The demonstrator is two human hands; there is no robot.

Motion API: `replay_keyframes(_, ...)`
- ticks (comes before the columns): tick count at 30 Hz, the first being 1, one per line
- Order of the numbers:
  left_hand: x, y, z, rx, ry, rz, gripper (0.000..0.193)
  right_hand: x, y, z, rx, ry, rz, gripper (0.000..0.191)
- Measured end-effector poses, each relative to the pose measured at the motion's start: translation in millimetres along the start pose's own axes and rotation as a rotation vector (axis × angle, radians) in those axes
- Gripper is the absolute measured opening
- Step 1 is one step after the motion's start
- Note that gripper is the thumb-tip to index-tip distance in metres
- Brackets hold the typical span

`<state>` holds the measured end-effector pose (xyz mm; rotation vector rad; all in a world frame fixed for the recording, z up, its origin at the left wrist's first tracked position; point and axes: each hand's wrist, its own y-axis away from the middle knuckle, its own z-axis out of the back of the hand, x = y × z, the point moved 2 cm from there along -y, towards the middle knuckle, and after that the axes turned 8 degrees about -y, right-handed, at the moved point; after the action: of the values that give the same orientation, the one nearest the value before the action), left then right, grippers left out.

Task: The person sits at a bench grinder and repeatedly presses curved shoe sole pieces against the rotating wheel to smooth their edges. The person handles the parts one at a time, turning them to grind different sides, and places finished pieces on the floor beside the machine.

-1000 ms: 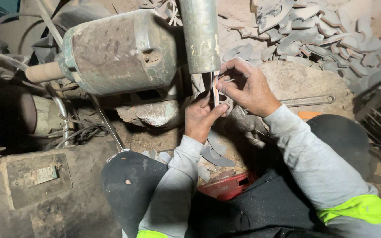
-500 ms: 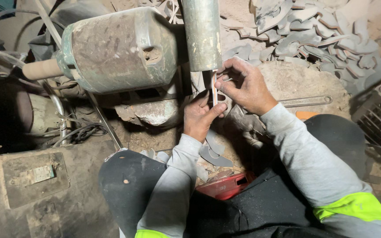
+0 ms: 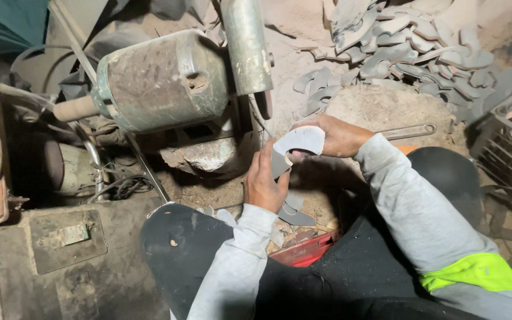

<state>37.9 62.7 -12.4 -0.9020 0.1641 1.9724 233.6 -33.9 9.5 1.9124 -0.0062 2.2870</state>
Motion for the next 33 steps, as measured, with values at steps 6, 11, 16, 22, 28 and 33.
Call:
replay_keyframes(6, -30, 22, 19, -0.009, -0.001, -0.008, 0.067, -15, 25, -11, 0.104, 0.133, -0.092, 0.053)
replay_keyframes(11, -17, 49, 65, -0.263, 0.042, 0.166, 0.071, -48, 31, -22, 0.091, 0.55, -0.52, 0.055)
replay_keyframes(16, 24, 129, 159, -0.638, -0.198, 0.302, 0.065, -66, 24, -48, 0.246, 0.578, -0.76, 0.047)
replay_keyframes(22, 118, 233, 210, -0.349, -0.676, 0.819, 0.065, -112, -14, -88, 0.315, 0.667, -0.667, 0.041)
replay_keyframes(28, 153, 255, 184, 0.406, -0.605, 1.327, 0.053, -139, -13, -143, 0.162, 0.533, -0.7, 0.037)
replay_keyframes(33, 172, 220, 196, 0.514, -0.557, 1.285, 0.044, -119, -40, -154, -0.248, 0.668, -0.545, 0.044)
